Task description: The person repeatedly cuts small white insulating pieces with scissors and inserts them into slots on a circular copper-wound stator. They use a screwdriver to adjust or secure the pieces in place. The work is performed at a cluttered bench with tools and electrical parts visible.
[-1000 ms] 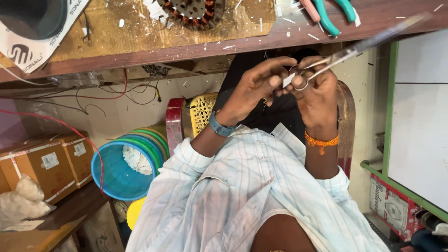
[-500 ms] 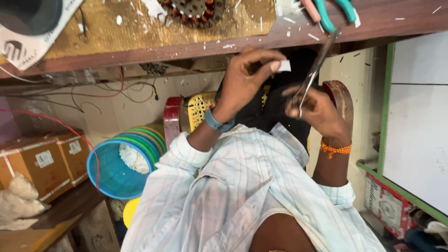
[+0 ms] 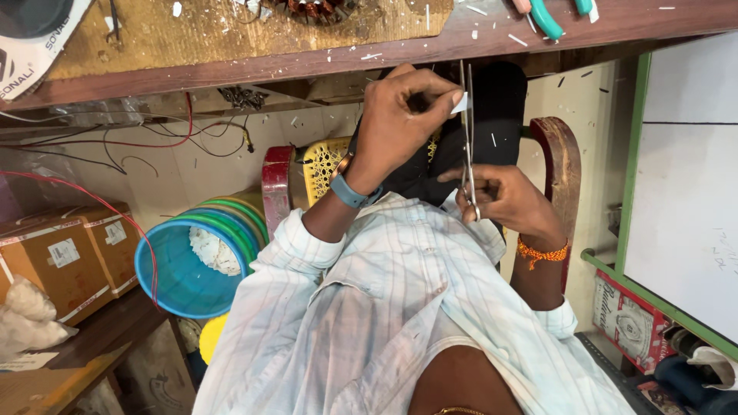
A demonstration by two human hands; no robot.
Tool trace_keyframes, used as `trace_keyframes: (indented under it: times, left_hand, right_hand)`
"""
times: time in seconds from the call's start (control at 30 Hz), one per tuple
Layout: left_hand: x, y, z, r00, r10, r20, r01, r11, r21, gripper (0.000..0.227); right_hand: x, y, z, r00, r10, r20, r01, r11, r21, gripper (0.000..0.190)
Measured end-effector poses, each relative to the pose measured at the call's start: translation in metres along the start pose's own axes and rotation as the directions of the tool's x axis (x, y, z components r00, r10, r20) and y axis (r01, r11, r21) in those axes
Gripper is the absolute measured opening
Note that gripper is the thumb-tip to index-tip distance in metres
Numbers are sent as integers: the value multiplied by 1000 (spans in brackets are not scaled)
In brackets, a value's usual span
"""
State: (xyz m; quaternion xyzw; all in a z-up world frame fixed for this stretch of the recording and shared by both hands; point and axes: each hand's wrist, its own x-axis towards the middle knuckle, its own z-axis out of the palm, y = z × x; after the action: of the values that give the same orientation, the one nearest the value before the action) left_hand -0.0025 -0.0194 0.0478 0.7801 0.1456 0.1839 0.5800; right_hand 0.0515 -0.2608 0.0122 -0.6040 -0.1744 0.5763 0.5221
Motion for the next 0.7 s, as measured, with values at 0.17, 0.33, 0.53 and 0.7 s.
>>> trace_keyframes:
  times: [0.17, 0.33, 0.53, 0.7]
  left_hand:
    - [3, -5, -4, 999, 2, 32, 0, 998, -58, 6]
    - [3, -7, -3, 999, -3, 44, 6, 997, -74, 6]
    - [5, -12, -2, 1000, 0, 11, 1, 997, -76, 7]
    - [7, -23, -3, 989, -119, 88, 138, 955, -264, 9]
  right_hand:
    - [-1, -4, 1, 1000, -8, -3, 8, 1000, -21, 61]
    - [1, -5, 3, 1000, 14, 16, -14, 1000, 2, 60]
    - [1, 3, -3, 1000, 3, 13, -3, 1000, 16, 51]
    - [1, 6, -3, 1000, -11, -22, 9, 997, -73, 29]
